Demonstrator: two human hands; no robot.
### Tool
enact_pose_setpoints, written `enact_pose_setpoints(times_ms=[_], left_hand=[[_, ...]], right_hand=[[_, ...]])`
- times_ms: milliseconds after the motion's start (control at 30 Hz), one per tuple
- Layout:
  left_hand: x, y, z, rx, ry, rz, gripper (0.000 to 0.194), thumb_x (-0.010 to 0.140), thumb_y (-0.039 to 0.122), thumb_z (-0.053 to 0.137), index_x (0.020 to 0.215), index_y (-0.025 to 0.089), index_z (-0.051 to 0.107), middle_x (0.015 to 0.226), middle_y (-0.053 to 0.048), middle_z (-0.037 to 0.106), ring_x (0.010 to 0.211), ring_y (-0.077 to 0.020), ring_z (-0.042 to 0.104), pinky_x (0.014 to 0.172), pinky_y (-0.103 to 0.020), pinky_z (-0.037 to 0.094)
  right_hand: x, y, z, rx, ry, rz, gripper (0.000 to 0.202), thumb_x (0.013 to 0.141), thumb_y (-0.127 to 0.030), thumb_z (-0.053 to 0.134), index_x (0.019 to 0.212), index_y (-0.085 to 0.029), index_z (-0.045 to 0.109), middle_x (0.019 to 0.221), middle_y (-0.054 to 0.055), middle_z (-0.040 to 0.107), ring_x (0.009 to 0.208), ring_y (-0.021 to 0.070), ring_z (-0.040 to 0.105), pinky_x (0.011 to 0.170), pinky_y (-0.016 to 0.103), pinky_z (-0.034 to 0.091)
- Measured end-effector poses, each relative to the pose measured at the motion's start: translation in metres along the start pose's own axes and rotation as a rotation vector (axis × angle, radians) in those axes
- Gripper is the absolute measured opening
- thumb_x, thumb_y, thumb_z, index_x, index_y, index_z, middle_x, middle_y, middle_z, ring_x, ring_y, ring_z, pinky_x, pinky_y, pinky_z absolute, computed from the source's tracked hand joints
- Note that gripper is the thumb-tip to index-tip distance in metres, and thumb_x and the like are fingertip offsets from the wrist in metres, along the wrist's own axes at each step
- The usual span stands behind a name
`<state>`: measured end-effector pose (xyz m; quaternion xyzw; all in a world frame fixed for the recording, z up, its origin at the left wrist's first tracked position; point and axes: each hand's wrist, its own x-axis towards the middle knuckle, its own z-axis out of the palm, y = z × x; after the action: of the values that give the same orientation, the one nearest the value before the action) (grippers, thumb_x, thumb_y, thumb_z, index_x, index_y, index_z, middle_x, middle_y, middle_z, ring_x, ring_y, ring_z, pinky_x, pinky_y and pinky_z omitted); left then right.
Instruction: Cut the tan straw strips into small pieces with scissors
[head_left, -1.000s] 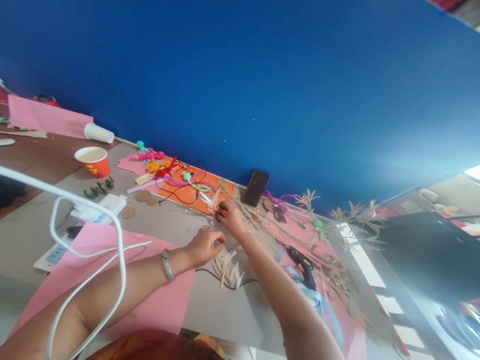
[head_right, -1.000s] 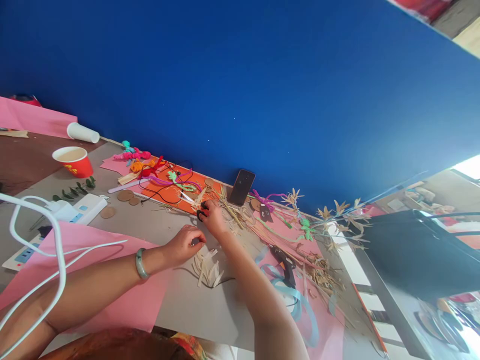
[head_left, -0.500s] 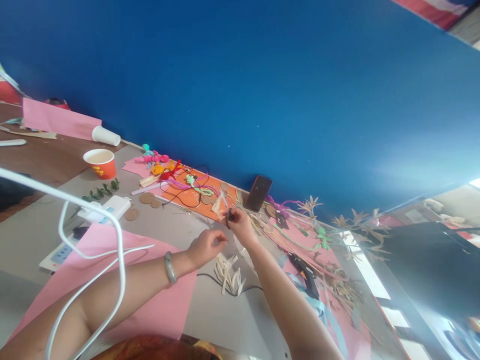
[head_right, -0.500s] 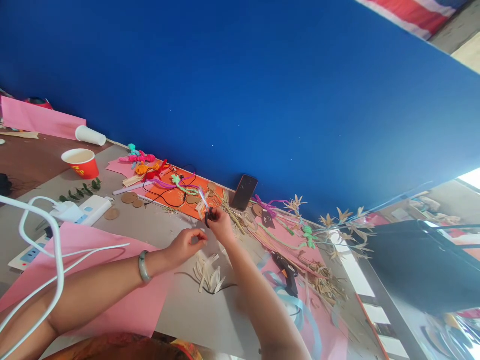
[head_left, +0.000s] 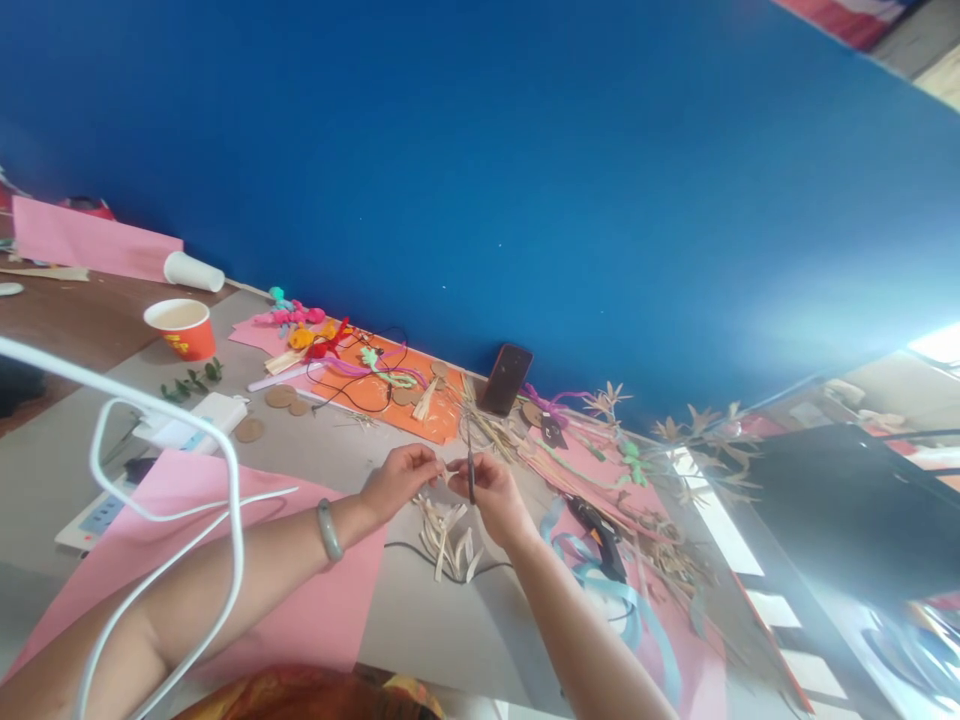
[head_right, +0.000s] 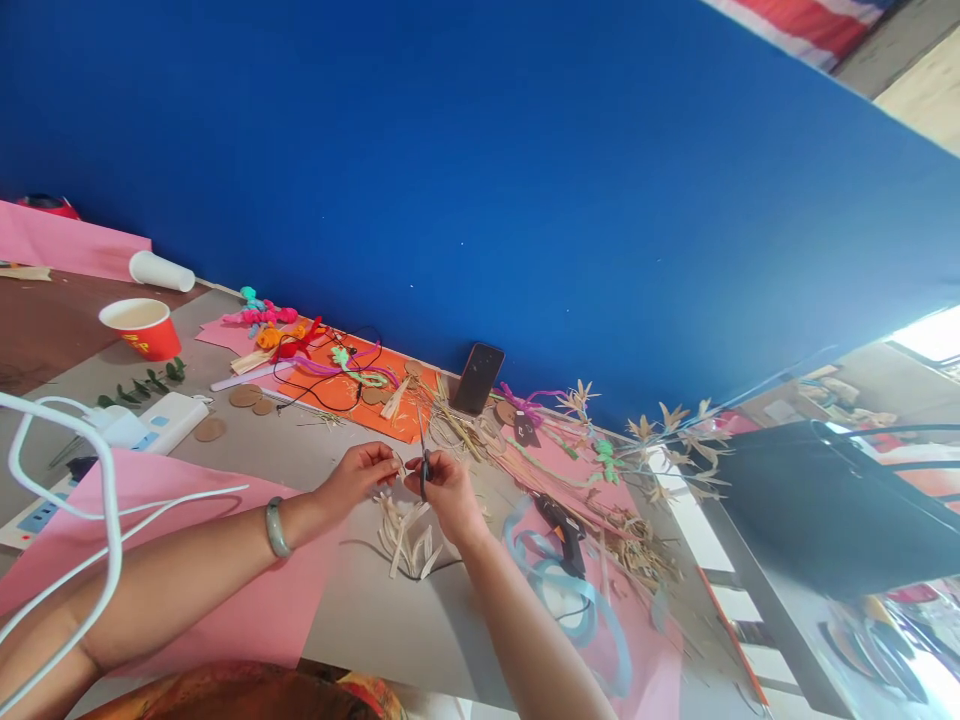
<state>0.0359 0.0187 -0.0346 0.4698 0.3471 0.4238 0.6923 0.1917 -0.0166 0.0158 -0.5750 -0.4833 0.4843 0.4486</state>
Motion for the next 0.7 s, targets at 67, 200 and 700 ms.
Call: enact_pose_setpoints(times_ms=[67, 200, 700], left_hand=[[0.0, -0.002, -0.001, 0.008, -0.012, -0.033, 0.026, 0.073, 0.039, 0.068, 0.073, 0.014, 0.062, 0.06, 0.0, 0.058, 0.054, -0.0093, 0.049, 0.052, -0.021, 0.036], [-0.003, -0.001, 0.0, 0.0, -0.045, -0.054, 0.028, 0.073, 0.041, 0.068, 0.074, 0.014, 0.065, 0.061, 0.0, 0.059, 0.051, -0.0088, 0.048, 0.047, -0.02, 0.035], [-0.004, -0.003, 0.0, 0.043, -0.092, -0.079, 0.019, 0.075, 0.032, 0.065, 0.077, 0.014, 0.07, 0.066, -0.004, 0.065, 0.059, -0.011, 0.056, 0.052, -0.02, 0.041]], right_hand=[[-0.005, 0.0, -0.001, -0.033, -0.014, -0.007, 0.028, 0.062, -0.035, 0.074, 0.072, -0.02, 0.053, 0.083, 0.004, 0.066, 0.066, 0.0147, 0.058, 0.062, 0.03, 0.048], [-0.015, -0.003, -0.011, -0.357, 0.022, -0.155, 0.023, 0.066, -0.034, 0.068, 0.075, -0.02, 0.052, 0.074, 0.001, 0.062, 0.066, 0.0152, 0.055, 0.063, 0.029, 0.045], [-0.045, 0.005, -0.031, -1.069, -0.015, -0.251, 0.029, 0.069, -0.039, 0.066, 0.066, -0.022, 0.042, 0.065, -0.002, 0.058, 0.061, 0.015, 0.051, 0.073, 0.032, 0.035]])
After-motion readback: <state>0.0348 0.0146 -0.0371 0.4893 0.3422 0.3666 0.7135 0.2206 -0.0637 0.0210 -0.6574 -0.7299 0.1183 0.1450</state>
